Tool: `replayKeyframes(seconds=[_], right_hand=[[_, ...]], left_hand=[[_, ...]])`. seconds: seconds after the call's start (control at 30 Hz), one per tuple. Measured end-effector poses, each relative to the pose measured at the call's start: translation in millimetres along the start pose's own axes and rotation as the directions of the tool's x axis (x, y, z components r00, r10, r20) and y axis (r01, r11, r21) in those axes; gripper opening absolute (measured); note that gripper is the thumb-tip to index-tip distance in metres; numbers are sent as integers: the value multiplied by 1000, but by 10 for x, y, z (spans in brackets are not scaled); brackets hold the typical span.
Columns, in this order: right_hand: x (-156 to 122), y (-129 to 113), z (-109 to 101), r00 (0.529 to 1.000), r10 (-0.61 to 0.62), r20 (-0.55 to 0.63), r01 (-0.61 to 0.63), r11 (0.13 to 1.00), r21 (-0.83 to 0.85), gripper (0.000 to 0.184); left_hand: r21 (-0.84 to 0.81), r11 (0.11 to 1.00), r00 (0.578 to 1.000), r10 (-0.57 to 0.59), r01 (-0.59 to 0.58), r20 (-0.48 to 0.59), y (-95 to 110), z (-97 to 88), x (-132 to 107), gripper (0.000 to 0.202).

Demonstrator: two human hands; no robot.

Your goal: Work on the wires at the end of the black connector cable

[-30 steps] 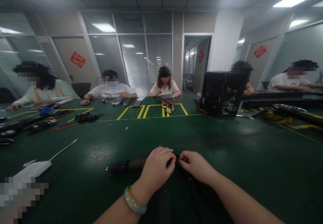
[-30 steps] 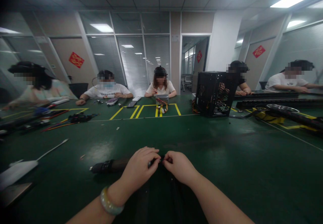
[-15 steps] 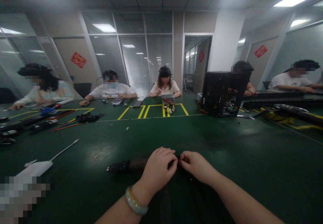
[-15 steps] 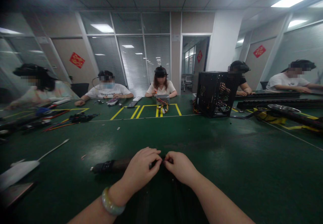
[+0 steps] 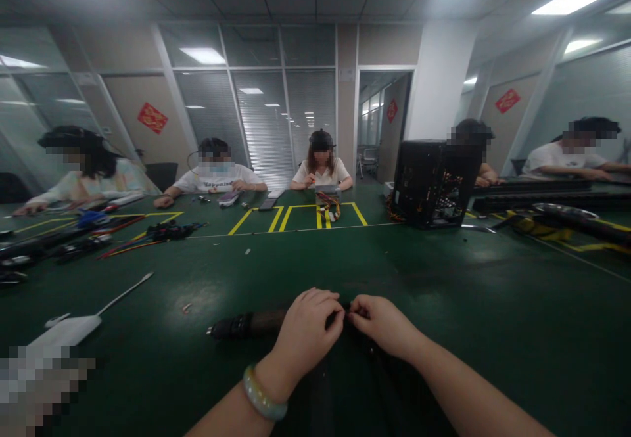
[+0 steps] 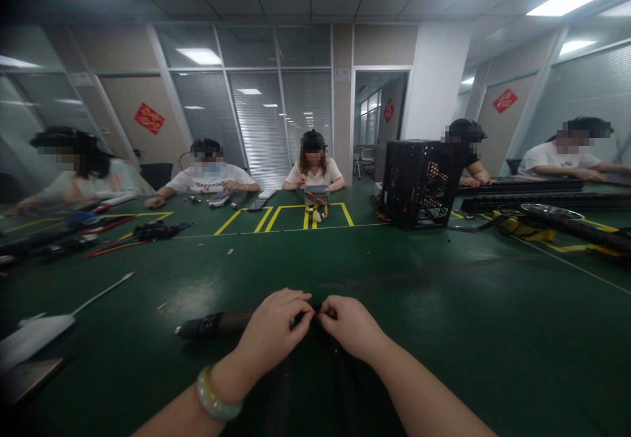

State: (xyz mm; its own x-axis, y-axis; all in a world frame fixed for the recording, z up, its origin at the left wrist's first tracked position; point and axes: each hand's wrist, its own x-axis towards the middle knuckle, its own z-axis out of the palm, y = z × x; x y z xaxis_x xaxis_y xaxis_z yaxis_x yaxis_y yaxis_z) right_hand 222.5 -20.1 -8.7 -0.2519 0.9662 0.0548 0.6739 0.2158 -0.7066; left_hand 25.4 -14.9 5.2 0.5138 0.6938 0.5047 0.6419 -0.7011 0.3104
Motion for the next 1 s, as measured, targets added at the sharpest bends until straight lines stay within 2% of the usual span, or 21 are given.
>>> replayKeyframes(seconds=[0.17, 0.63, 1.0], right_hand=[[6, 29, 15, 1000, 2, 9, -2, 1000, 26, 15], [8, 4, 22, 1000, 15, -1, -15, 998, 64, 14], [33, 98, 54, 998, 47, 30, -51, 985, 165, 17]], left_hand=[[30, 999, 1000, -26, 26, 14, -23, 15, 2, 13], [60, 998, 988, -45, 36, 148, -41, 35, 12, 13], [35, 999, 987, -28, 23, 156, -63, 42, 15, 14]])
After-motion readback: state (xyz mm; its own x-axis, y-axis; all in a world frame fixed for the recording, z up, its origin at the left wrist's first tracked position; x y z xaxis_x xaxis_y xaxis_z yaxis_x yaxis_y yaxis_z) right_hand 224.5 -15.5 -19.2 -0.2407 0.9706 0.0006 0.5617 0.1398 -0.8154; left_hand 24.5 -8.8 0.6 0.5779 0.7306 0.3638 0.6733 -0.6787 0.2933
